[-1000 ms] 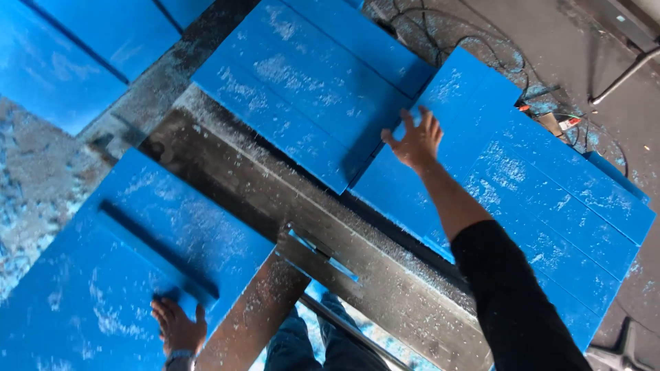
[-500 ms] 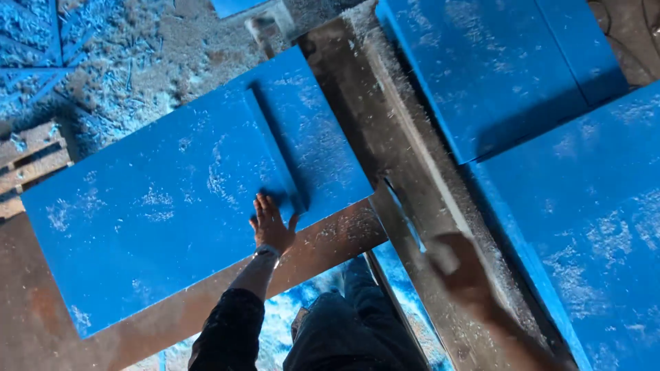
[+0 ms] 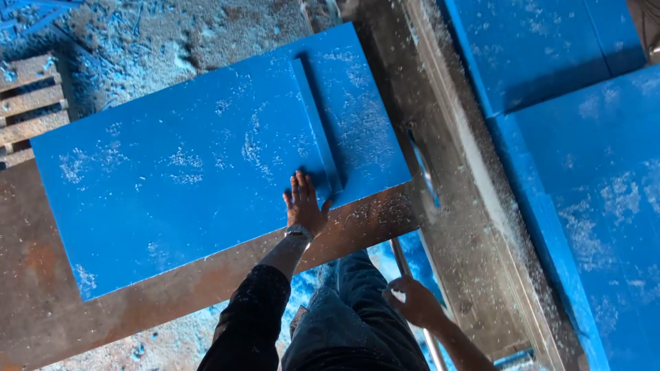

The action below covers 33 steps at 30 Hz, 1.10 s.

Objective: Cutting large blue plastic panels into smaller rectangular pieces using a table saw.

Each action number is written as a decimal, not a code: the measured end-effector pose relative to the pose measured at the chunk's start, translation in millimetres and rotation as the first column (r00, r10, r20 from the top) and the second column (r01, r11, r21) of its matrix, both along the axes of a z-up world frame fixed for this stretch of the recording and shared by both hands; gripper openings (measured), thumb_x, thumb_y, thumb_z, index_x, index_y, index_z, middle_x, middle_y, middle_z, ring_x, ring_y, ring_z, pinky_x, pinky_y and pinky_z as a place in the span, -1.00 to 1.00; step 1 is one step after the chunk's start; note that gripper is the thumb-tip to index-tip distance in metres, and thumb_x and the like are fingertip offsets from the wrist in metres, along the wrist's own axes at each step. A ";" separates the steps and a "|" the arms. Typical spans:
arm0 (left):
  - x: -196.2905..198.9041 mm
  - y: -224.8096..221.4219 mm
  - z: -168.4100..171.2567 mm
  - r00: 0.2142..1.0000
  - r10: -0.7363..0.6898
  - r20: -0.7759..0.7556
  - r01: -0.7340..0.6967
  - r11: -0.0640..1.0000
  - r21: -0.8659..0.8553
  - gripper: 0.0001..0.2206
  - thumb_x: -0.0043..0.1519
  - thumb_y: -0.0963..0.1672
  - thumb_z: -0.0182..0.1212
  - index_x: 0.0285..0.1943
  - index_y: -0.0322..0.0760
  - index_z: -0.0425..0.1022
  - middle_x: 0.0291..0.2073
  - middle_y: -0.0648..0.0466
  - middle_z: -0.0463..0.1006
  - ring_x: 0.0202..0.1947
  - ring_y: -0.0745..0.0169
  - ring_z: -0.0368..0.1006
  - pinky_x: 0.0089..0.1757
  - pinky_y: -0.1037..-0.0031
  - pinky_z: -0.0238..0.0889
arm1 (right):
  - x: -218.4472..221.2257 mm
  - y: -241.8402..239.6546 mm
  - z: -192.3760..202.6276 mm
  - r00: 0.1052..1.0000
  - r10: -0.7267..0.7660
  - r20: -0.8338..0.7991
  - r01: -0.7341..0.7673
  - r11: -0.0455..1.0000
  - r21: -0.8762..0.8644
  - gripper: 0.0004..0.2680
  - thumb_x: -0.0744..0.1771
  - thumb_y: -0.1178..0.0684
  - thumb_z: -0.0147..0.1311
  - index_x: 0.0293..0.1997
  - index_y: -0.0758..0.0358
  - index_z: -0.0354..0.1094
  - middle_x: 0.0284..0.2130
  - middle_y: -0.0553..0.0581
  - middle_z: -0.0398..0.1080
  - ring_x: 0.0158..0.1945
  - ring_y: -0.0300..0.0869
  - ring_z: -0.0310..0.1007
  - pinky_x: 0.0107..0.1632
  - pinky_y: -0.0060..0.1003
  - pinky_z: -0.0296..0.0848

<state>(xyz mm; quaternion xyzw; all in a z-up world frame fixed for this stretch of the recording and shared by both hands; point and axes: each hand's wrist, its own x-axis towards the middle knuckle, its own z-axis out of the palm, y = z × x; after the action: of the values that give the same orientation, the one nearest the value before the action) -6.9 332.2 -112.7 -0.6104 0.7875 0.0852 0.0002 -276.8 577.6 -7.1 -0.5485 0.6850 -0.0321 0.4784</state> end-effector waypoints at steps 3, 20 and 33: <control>-2.9 28.1 2.6 1.000 -0.019 -0.021 0.020 0.999 0.045 -0.15 0.34 0.20 -0.06 0.58 -0.50 -0.12 0.58 -0.32 -0.31 0.56 -0.37 -0.35 0.30 -0.35 -0.25 | -0.9 26.3 -8.8 0.995 -0.038 -0.090 0.041 0.999 0.028 -0.68 0.32 -0.31 0.11 -0.05 0.06 0.53 -0.03 -0.04 0.49 -0.05 -0.20 0.60 -0.01 -0.28 0.57; -28.7 211.6 27.9 0.998 -0.043 0.054 0.036 0.991 0.128 -0.12 0.31 0.23 -0.12 0.60 -0.46 -0.16 0.60 -0.30 -0.34 0.58 -0.34 -0.38 0.30 -0.29 -0.16 | -78.1 167.7 -67.7 0.869 -0.272 -0.413 0.248 0.962 -0.111 -0.68 0.36 -0.22 -0.05 -0.35 0.21 0.48 -0.38 0.26 0.56 -0.29 0.16 0.57 -0.16 0.07 0.56; -54.5 355.5 54.9 0.983 -0.001 0.184 -0.046 0.967 0.249 -0.14 0.31 0.28 -0.26 0.63 -0.29 -0.18 0.62 -0.21 -0.28 0.59 -0.24 -0.27 0.30 -0.14 0.05 | -184.4 -34.6 -125.1 0.904 -0.331 -0.269 -0.079 0.489 -0.869 -0.56 0.25 0.09 0.31 0.22 0.42 0.27 0.03 0.50 0.31 0.12 0.39 0.39 -0.10 0.25 0.55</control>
<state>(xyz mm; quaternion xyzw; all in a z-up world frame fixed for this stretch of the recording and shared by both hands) -61.4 687.7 -57.8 -0.6196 0.7598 0.1282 0.1491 -461.2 543.0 -132.3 -0.6539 0.6974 -0.2929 -0.0164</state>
